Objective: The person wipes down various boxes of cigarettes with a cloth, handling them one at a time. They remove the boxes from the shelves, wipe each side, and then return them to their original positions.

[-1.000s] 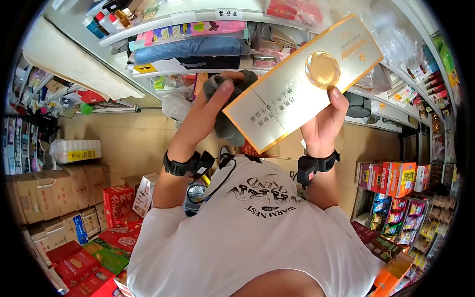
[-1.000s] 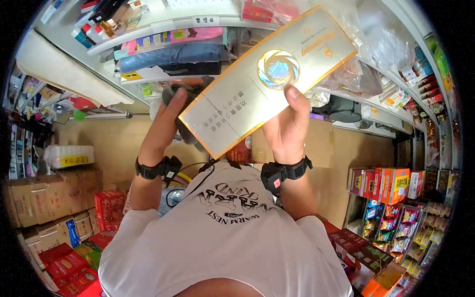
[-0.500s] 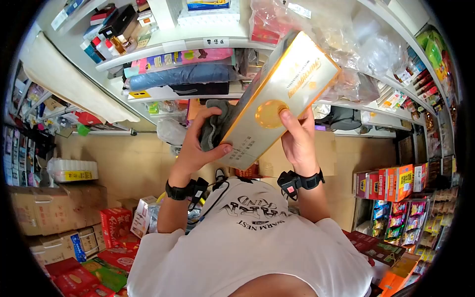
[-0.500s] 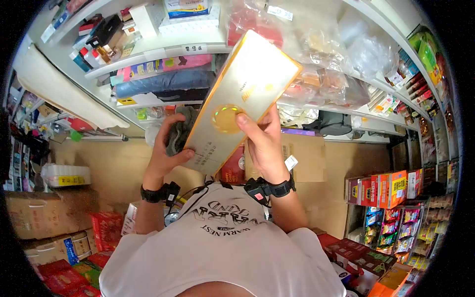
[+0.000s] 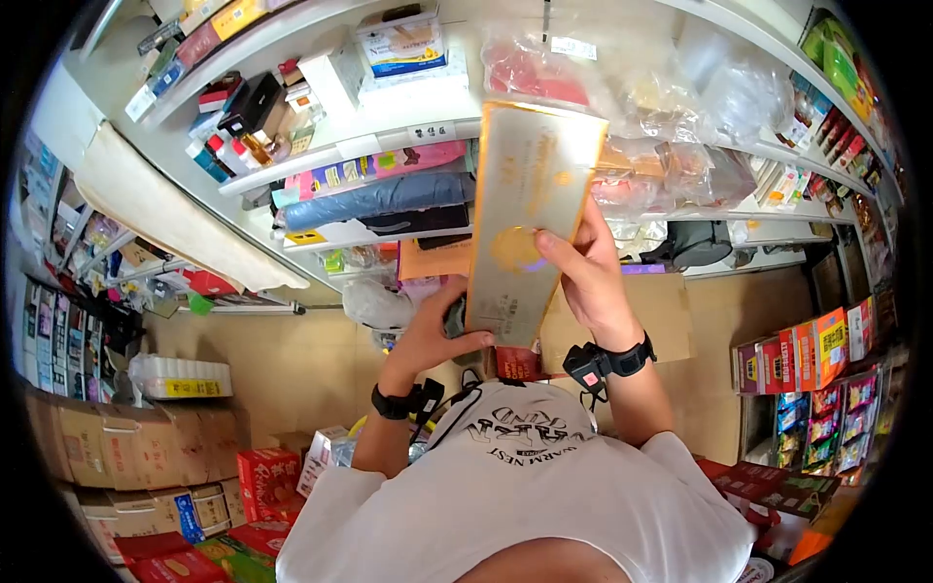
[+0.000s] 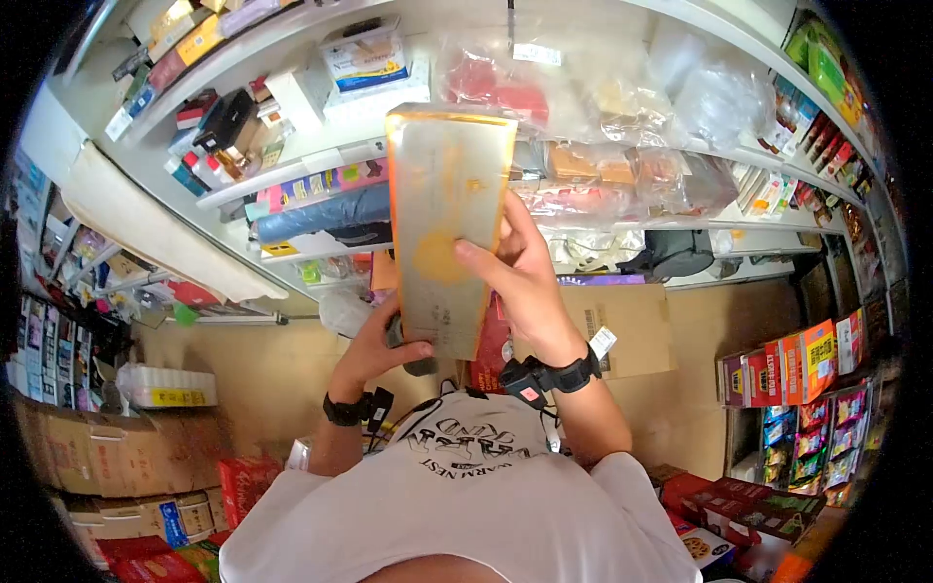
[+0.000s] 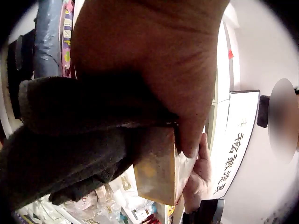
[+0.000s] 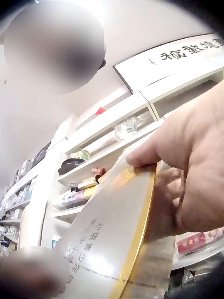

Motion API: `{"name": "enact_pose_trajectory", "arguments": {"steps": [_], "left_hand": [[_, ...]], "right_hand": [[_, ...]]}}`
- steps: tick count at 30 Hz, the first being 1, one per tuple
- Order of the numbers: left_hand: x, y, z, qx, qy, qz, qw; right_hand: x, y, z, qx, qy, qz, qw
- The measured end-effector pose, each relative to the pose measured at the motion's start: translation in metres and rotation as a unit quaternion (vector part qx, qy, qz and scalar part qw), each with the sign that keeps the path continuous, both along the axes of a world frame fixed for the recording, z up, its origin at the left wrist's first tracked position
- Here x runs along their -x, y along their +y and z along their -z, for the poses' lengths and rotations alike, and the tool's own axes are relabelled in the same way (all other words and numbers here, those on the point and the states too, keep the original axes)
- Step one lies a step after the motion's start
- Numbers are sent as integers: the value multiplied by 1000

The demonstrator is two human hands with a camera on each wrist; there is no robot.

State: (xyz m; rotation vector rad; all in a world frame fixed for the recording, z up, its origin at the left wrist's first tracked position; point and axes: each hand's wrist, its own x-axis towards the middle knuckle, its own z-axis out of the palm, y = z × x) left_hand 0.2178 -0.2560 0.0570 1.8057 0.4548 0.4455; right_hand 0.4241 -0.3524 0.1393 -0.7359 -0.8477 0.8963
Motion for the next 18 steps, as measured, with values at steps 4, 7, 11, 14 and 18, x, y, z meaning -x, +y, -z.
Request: {"name": "enact_pose_trajectory", "arguments": {"steps": [4, 7, 11, 14, 18], "left_hand": [[2, 9, -15, -26, 12, 32, 999], [1, 25, -28, 39, 22, 47, 998], [-4, 42, -51, -72, -57, -13, 996], [-10, 42, -72, -4, -117, -95, 989], [-36, 34, -92, -48, -195, -144, 969]], "right_hand": [[-9, -2, -12, 51, -3, -50, 997], [-40, 9, -26, 97, -87, -178, 975], [-48, 13, -32, 93, -161, -196, 963], [-48, 14, -47, 101, -220, -244, 939], [-58, 24, -54, 112, -339, -202, 912]]}}
